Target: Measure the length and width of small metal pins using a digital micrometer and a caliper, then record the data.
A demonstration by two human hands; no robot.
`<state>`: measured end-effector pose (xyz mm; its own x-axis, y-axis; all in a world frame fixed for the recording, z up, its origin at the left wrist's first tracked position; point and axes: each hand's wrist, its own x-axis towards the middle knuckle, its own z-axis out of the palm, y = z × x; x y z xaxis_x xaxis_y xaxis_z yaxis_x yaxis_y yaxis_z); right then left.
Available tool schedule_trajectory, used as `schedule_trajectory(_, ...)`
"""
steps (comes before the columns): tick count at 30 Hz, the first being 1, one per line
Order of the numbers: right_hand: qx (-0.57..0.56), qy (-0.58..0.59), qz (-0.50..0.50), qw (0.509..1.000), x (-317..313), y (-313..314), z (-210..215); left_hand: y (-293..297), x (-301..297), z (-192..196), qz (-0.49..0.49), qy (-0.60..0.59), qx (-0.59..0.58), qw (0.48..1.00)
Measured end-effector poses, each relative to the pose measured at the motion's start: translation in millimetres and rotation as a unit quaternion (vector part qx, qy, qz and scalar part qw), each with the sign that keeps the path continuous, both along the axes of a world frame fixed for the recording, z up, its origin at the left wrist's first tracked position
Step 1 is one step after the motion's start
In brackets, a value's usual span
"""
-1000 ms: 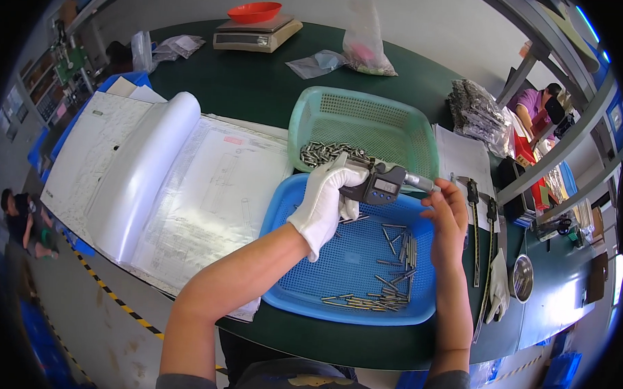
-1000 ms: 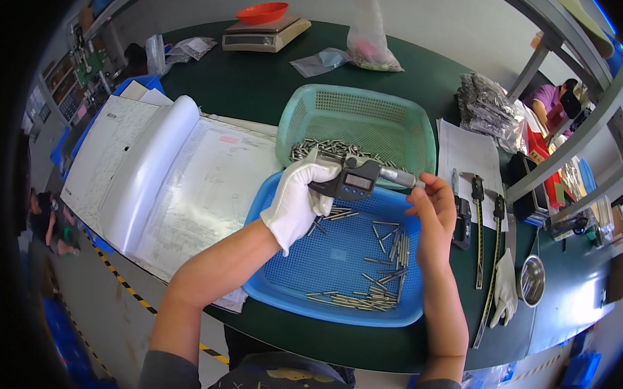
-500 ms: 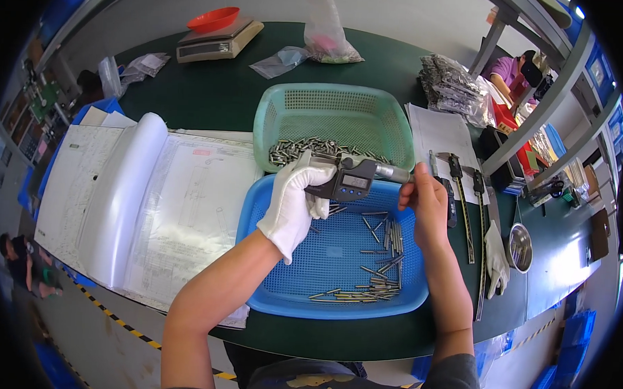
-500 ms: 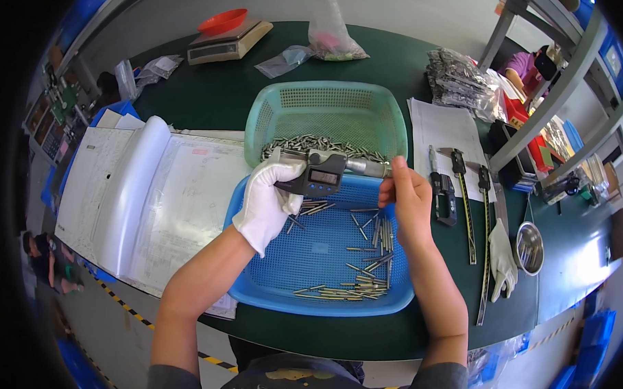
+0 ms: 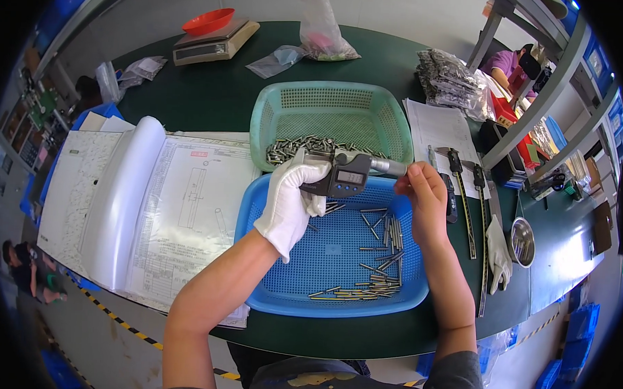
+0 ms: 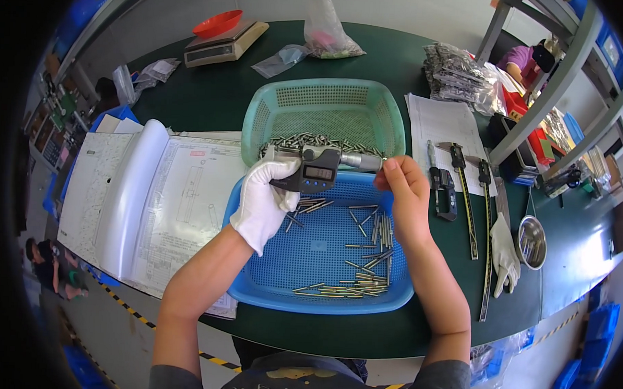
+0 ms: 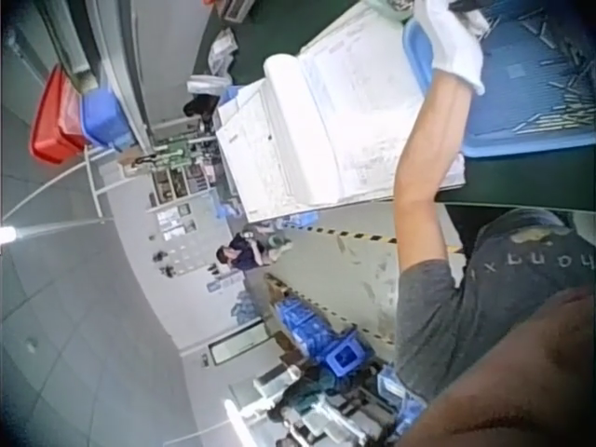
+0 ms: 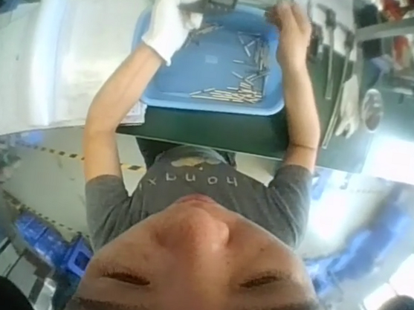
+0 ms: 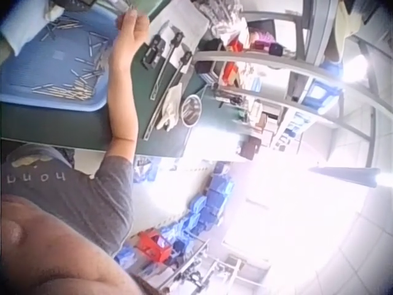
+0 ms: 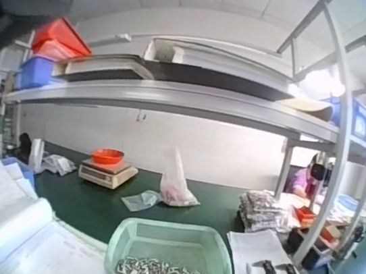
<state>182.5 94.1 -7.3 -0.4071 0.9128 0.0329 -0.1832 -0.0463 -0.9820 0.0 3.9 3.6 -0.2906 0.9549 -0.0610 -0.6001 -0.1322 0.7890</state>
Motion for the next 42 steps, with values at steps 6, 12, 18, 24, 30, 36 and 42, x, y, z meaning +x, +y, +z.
schedule_trajectory(6, 0.022, 0.004, -0.061, 0.998, -5, -1, 10, 3, -3, -3, 0.019, 0.023, -0.002, 1.0)
schedule_trajectory(12, 0.098, 0.08, -0.018, 0.992, -1, 0, 1, 1, 0, -1, 0.003, -0.004, 0.005, 1.0)
schedule_trajectory(18, 0.05, 0.008, 0.138, 0.989, 0, -11, 1, -7, 5, 5, -0.077, -0.087, 0.046, 0.992)
schedule_trajectory(24, 0.185, 0.018, 0.153, 0.971, -8, -25, 5, -1, 25, 3, -0.249, -0.044, 0.034, 0.967)
schedule_trajectory(30, 0.142, 0.116, 0.116, 0.976, -16, -26, 24, 4, 28, -6, -0.31, 0.203, -0.097, 0.924)
schedule_trajectory(36, 0.1, 0.115, 0.181, 0.972, -7, -18, 21, -4, 42, -3, -0.365, 0.223, -0.094, 0.899)
schedule_trajectory(42, -0.094, 0.267, 0.234, 0.93, -6, -24, 22, -7, 40, 4, -0.373, 0.216, -0.111, 0.895)
